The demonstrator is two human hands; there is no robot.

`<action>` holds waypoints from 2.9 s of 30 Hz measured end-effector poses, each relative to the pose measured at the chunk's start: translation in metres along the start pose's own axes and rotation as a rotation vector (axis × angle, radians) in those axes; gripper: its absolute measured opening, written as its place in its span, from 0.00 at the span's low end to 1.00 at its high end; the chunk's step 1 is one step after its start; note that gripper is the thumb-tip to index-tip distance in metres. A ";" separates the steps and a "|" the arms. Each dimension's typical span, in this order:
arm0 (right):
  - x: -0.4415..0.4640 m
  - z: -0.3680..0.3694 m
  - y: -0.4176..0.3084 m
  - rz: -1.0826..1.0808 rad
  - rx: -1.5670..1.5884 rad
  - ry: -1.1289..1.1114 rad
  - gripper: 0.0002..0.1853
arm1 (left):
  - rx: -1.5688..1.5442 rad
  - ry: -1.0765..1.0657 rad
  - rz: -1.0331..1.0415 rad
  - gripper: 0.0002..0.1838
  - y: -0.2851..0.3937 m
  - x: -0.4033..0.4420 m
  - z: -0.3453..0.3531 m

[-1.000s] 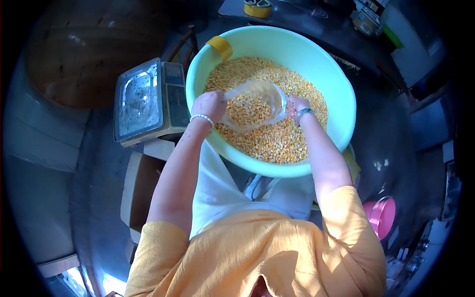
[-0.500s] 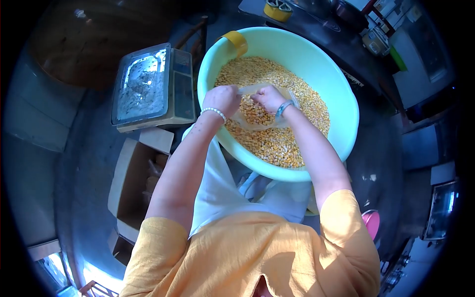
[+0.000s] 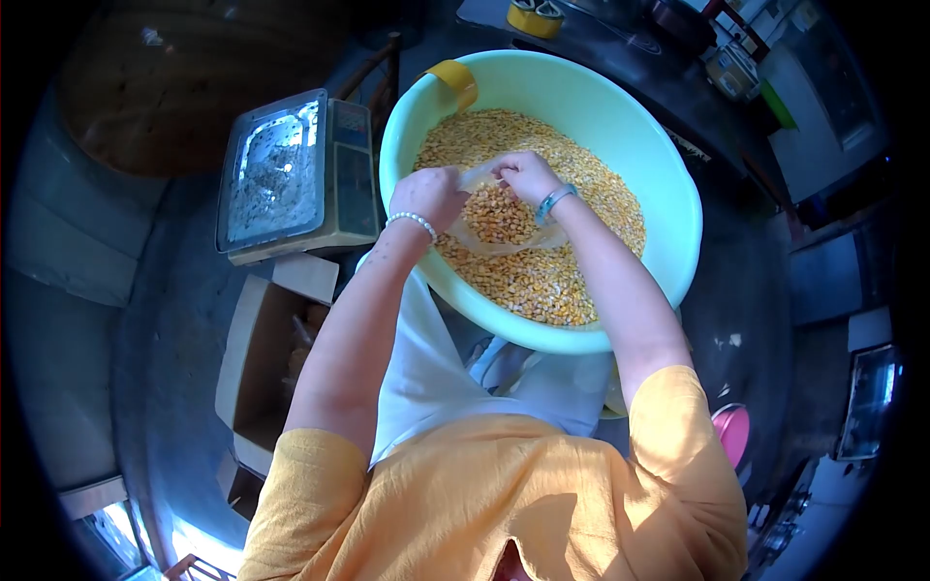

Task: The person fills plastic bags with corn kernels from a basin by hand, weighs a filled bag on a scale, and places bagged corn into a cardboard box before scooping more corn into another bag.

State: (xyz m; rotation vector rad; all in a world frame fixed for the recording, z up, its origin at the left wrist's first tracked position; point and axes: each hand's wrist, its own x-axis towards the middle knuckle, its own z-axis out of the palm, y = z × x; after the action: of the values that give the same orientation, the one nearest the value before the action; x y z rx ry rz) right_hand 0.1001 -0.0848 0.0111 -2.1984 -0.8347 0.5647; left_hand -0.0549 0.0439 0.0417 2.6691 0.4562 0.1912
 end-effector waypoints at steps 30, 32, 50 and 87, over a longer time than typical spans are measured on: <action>-0.049 -0.016 0.115 0.119 -0.387 0.191 0.18 | 0.140 -0.076 -0.029 0.16 0.008 0.000 0.004; -0.040 0.003 0.126 0.092 -0.323 0.191 0.21 | 0.121 -0.041 -0.029 0.15 0.007 0.001 0.007; -0.055 0.010 0.112 0.235 -0.423 0.122 0.16 | 0.030 0.157 -0.004 0.08 -0.001 -0.001 0.012; 0.002 0.058 -0.029 -0.277 -0.082 -0.042 0.08 | -0.108 0.331 0.049 0.06 -0.005 -0.002 0.015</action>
State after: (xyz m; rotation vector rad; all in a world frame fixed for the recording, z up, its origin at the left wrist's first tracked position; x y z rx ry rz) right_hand 0.0550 -0.0411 -0.0052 -2.1004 -1.1802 0.4468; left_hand -0.0556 0.0416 0.0262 2.5497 0.4667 0.6597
